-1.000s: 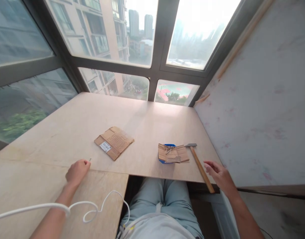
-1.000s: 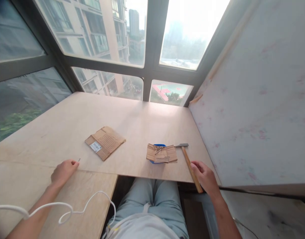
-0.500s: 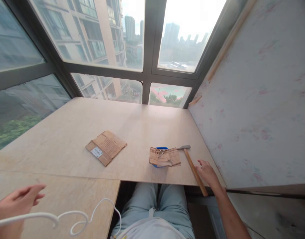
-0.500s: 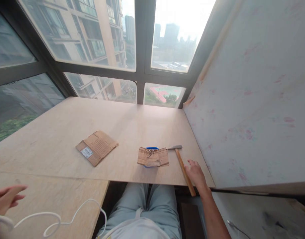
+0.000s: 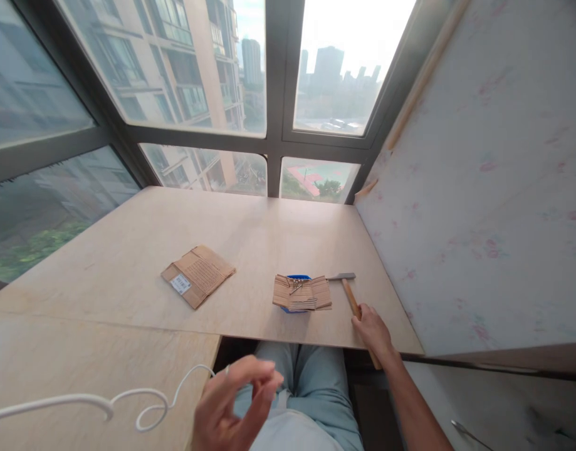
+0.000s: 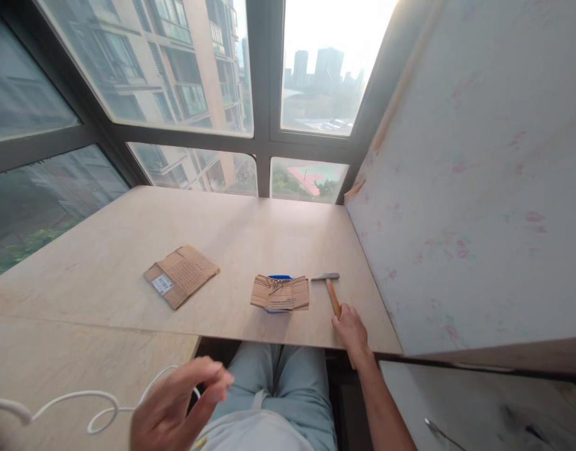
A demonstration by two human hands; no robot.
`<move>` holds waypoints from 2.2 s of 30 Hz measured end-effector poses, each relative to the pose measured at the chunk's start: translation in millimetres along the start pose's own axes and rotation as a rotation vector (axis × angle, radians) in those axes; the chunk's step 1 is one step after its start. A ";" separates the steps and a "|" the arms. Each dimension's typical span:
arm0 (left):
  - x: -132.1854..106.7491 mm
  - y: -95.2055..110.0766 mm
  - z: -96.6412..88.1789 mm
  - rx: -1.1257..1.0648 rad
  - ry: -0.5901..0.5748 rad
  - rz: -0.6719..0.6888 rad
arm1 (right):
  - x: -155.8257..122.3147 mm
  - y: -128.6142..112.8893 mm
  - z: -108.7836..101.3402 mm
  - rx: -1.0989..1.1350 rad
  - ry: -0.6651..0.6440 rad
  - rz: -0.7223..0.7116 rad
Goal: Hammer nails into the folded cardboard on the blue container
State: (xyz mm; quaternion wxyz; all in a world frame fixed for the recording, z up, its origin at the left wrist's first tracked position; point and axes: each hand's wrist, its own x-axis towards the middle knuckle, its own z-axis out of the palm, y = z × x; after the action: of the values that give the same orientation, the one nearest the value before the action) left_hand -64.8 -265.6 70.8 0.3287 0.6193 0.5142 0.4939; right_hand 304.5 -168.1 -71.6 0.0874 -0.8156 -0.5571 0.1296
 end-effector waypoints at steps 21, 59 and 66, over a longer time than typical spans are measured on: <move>146.9 -68.1 75.9 0.295 -0.139 0.191 | -33.2 -77.9 -77.1 0.310 0.370 -0.462; 150.0 -92.1 84.1 0.243 -0.255 0.199 | 31.1 -175.1 -62.3 -0.513 -0.249 -1.207; 146.4 -92.2 84.7 0.256 -0.223 0.221 | 40.4 -156.9 -57.5 -0.503 -0.208 -1.373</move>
State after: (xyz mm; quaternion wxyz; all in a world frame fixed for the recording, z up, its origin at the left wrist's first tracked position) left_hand -15.5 -92.8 1.4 0.2460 0.7596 0.4621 0.3860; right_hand 197.2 -73.2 23.5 -0.0940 -0.2623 -0.9604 -0.0092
